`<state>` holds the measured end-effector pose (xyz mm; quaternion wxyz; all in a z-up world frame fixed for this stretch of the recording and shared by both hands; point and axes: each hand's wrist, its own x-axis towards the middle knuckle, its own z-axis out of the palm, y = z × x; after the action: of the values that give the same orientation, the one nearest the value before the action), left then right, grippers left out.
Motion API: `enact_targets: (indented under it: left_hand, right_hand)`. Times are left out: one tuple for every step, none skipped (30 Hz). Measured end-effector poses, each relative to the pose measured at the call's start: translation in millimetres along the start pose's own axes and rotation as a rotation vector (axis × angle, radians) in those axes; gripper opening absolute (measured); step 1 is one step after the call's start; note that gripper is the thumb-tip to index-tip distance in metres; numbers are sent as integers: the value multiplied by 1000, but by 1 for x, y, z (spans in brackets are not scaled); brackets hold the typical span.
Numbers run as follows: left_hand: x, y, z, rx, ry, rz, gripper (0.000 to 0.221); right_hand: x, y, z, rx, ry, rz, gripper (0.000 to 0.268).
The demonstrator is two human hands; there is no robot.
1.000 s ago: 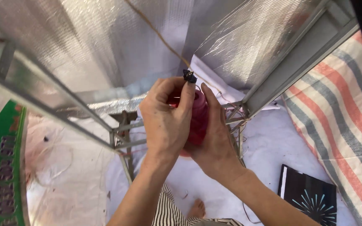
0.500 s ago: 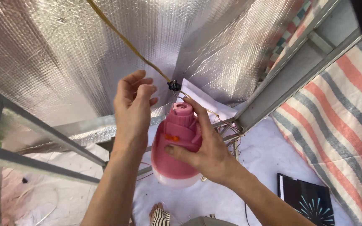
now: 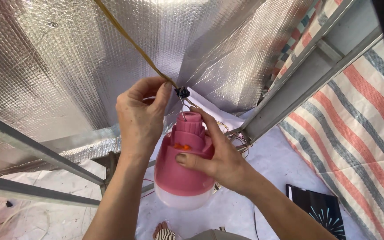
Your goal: Wrapping black electrical tape around the wire of a pink lamp to secure the connection.
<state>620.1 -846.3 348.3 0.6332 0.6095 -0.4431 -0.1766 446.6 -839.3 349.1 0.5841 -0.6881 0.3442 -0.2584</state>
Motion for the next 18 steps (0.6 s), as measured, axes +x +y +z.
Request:
enact_targets:
  left_hand:
    - [0, 1, 0, -4, -6, 15, 12]
    - [0, 2, 1, -5, -5, 18, 12]
    - [0, 3, 1, -8, 2, 28, 13]
    - [0, 3, 2, -11, 8, 39, 13]
    - [0, 3, 2, -11, 8, 42, 13]
    - [0, 3, 3, 21, 18, 84, 13]
    - [0, 3, 3, 53, 27, 125, 13]
    - [0, 1, 4, 52, 26, 127, 13]
    - [0, -1, 5, 49, 35, 136, 12]
    - [0, -3, 5, 46, 44, 144, 11]
    - [1, -4, 5, 45, 43, 146, 11]
    - [1, -5, 5, 35, 35, 147, 8]
    - [1, -6, 4, 25, 27, 149, 5]
    - [3, -8, 3, 24, 24, 152, 5]
    - [3, -10, 2, -5, 7, 140, 3]
    - [4, -12, 1, -33, -11, 127, 4]
    - [6, -13, 0, -34, -14, 130, 4]
    - [7, -15, -1, -40, -41, 120, 8]
  right_hand:
    - [-1, -2, 1, 39, 19, 50, 105]
    - [0, -3, 0, 38, 19, 47, 105]
    - [1, -3, 0, 82, 20, 49, 101]
    - [1, -4, 1, 127, 22, 51, 98]
    - [2, -2, 0, 127, 23, 47, 98]
    - [2, -1, 0, 116, 25, 50, 100]
    - [2, 0, 0, 106, 28, 55, 103]
    - [3, 1, 1, 105, 29, 54, 103]
    - [3, 2, 1, 85, 26, 47, 103]
    - [4, 3, 1, 65, 22, 40, 104]
    - [4, 3, 2, 64, 24, 39, 104]
    - [5, 3, 2, 77, 25, 58, 106]
    - [5, 4, 3, 90, 26, 76, 107]
    - [6, 3, 4, 90, 30, 74, 107]
    - [6, 2, 4, 76, 37, 100, 108]
    - [7, 2, 5, 62, 44, 125, 109]
    - [8, 1, 7, 63, 48, 123, 109]
    - [8, 1, 8, 102, 42, 121, 108]
